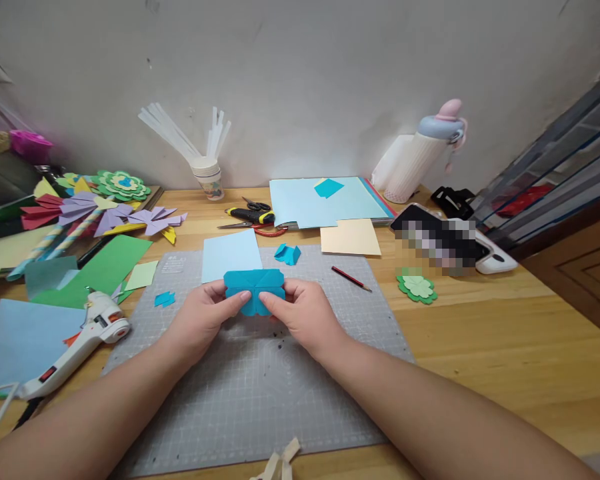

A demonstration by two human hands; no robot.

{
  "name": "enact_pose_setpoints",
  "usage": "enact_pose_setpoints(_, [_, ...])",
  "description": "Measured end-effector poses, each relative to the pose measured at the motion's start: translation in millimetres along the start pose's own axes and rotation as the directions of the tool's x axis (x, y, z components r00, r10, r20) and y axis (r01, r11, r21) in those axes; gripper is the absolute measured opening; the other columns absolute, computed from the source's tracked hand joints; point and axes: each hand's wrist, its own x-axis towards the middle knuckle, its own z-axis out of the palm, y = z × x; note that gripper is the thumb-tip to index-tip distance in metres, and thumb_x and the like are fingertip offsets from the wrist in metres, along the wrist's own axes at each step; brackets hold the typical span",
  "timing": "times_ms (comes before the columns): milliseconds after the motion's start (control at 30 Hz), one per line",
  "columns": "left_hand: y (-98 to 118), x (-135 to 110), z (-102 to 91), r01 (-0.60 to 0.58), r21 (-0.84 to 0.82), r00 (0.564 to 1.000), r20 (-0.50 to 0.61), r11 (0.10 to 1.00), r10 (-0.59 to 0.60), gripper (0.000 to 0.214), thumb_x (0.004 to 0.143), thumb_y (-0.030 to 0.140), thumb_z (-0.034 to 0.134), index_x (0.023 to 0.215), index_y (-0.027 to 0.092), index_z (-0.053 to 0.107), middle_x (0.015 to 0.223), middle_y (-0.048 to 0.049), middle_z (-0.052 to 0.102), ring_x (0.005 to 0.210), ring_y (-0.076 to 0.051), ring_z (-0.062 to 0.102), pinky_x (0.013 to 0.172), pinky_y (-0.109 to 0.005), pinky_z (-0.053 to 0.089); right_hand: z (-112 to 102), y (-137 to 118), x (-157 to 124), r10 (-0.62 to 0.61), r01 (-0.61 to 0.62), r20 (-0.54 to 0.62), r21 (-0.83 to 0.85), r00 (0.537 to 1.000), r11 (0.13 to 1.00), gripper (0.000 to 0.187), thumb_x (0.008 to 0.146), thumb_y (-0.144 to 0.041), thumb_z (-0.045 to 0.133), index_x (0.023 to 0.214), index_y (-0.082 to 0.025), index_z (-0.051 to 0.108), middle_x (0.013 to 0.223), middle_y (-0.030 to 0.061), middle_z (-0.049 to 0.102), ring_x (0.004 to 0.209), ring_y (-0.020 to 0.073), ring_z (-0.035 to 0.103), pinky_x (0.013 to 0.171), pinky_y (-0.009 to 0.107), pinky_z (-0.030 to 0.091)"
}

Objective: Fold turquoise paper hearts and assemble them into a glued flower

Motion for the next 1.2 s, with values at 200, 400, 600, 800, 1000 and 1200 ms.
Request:
enact_pose_setpoints(200, [-2, 0, -0.4, -0.098, 0.144, 0.993, -0.047, 0.985, 0.105, 0.023, 0.073, 0.037, 0.07, 0.079, 0.015, 0.071, 0.073, -0.0033, 0.069, 0.066, -0.018, 0.059, 0.066, -0.029, 0.046, 1, 3, 2, 0.014, -0.014, 0.015, 0.008, 1.0, 1.0, 0.029, 0.069, -0.042, 0.071, 0.079, -0.015, 0.072, 0.075, 0.0037, 0.068, 0.069, 0.0163, 0.058, 0.063, 0.03, 0.05])
enact_pose_setpoints(400, [11, -7, -2.1, -0.313, 0.362, 0.932, -0.061, 0.878, 0.358, 0.007, 0.071, 0.024, 0.07, 0.066, 0.02, 0.067, 0.067, 0.0, 0.062, 0.066, -0.016, 0.053, 0.065, -0.027, 0.042, -6, 3, -1, -0.249, 0.253, 0.048, -0.243, 0.967, 0.937, 0.02, 0.078, -0.036, 0.066, 0.079, -0.018, 0.074, 0.073, 0.0025, 0.07, 0.069, 0.0192, 0.063, 0.066, 0.033, 0.051])
enact_pose_setpoints(600, [18, -19, -12.7, -0.772, 0.589, 0.498, 0.33, 0.237, 0.802, 0.015, 0.08, 0.01, 0.059, 0.083, 0.021, 0.068, 0.077, -0.0058, 0.067, 0.071, -0.017, 0.056, 0.067, -0.031, 0.045, -24, -9, -5, -0.765, 0.832, 0.354, -0.371, 0.538, 0.413, 0.025, 0.085, -0.02, 0.059, 0.105, -0.025, 0.072, 0.107, 0.0066, 0.072, 0.106, 0.0237, 0.065, 0.094, 0.04, 0.049])
enact_pose_setpoints(800, [15, -26, -19.0, -0.78, 0.626, 0.356, 0.415, 0.021, 0.837, 0.018, 0.087, 0.02, 0.055, 0.096, 0.023, 0.07, 0.08, -0.007, 0.068, 0.077, -0.019, 0.056, 0.072, -0.035, 0.048, -27, -11, -10, -0.804, 0.867, 0.4, -0.424, 0.439, 0.262, 0.025, 0.084, -0.028, 0.062, 0.107, -0.028, 0.071, 0.11, 0.0049, 0.071, 0.108, 0.0241, 0.064, 0.095, 0.042, 0.051])
enact_pose_setpoints(1000, [19, -29, -15.3, -0.788, 0.615, 0.346, 0.41, 0.024, 0.844, 0.018, 0.087, 0.019, 0.055, 0.095, 0.023, 0.07, 0.077, -0.0065, 0.067, 0.075, -0.019, 0.056, 0.069, -0.034, 0.047, -24, -13, -10, -0.779, 0.861, 0.403, -0.386, 0.48, 0.331, 0.022, 0.082, -0.03, 0.064, 0.102, -0.029, 0.073, 0.106, 0.0044, 0.072, 0.106, 0.0242, 0.065, 0.095, 0.041, 0.051])
enact_pose_setpoints(1200, [17, -17, -1.4, -0.543, 0.505, 0.803, 0.079, 0.671, 0.591, 0.008, 0.074, 0.016, 0.067, 0.067, 0.02, 0.068, 0.069, -0.002, 0.063, 0.068, -0.016, 0.056, 0.065, -0.028, 0.044, -15, -5, -1, -0.584, 0.636, 0.251, -0.338, 0.772, 0.694, 0.016, 0.082, -0.028, 0.064, 0.091, -0.022, 0.075, 0.094, 0.0051, 0.075, 0.096, 0.0246, 0.067, 0.088, 0.04, 0.05])
